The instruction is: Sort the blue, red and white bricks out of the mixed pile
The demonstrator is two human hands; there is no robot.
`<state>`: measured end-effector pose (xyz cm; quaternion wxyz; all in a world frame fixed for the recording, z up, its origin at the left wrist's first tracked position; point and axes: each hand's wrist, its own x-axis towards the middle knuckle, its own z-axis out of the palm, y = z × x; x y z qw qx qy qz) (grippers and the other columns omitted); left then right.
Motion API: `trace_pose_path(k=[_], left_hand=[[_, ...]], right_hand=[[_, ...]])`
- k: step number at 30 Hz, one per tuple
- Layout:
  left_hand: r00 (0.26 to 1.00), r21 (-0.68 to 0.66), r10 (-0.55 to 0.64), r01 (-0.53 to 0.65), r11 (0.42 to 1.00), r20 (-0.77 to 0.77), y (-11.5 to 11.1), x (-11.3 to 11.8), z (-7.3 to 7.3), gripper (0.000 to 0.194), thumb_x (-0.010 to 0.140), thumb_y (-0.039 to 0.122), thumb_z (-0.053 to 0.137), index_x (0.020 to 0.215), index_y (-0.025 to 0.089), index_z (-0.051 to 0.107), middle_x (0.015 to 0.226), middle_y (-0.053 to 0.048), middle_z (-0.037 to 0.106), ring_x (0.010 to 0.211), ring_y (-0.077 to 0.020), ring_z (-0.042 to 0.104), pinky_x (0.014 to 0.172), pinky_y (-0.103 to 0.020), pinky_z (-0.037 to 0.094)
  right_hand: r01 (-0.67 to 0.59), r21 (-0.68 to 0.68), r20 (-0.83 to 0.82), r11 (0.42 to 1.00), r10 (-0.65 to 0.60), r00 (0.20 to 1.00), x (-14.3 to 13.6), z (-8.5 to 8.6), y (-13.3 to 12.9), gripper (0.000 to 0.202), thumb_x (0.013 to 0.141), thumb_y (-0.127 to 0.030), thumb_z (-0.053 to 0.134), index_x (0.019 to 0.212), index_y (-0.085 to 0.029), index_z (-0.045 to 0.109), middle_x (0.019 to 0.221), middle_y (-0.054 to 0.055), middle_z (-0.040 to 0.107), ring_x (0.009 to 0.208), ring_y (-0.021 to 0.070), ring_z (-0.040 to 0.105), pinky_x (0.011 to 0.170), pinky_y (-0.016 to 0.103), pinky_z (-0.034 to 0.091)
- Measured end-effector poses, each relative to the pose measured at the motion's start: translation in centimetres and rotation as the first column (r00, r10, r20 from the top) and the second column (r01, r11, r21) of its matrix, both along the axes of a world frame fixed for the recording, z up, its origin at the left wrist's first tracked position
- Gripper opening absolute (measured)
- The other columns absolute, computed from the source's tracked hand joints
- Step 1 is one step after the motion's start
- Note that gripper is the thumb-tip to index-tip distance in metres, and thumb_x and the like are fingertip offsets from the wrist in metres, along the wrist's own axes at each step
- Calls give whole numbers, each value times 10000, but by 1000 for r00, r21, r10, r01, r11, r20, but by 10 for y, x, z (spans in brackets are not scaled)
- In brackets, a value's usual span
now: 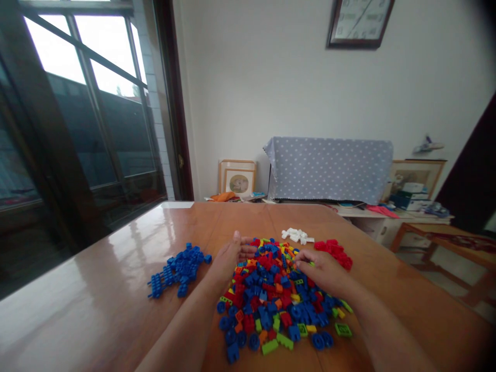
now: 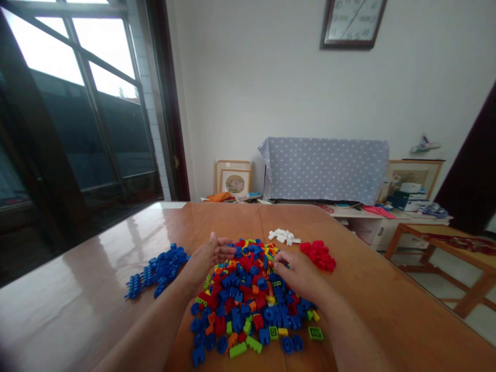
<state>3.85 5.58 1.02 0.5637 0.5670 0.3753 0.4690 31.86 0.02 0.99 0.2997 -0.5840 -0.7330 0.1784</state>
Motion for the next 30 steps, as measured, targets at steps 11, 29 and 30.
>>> trace_pose_path(k=[11,29,30], left_hand=[[922,177,238,-190,966,-307,9,-10,-4,517,903,613,482,932,140,688,863,-71,719,757,-195,659,703,-295,472],[688,476,211,218,852,-694,-3,21,-40,406,970,412,455,1335,311,603,1462,-66,545,1435,-354,344,1180,-593,192],[695,494,220,221,841,-684,-3,21,-38,382,960,380,476,1306,300,618,1425,-74,575,1409,-340,381,1177,-569,213]], right_hand=[[197,-34,-71,980,-199,977,38,-17,14,236,816,-302,547,971,-203,695,868,26,743,793,202,658,697,286,454],[11,5,138,1000,-11,990,-22,-5,0,162,857,-280,558,920,-228,697,724,-6,648,672,154,568,576,249,299],[12,7,135,1000,-12,991,-22,-5,0,157,857,-281,561,916,-230,698,719,-7,648,669,155,568,576,251,299]])
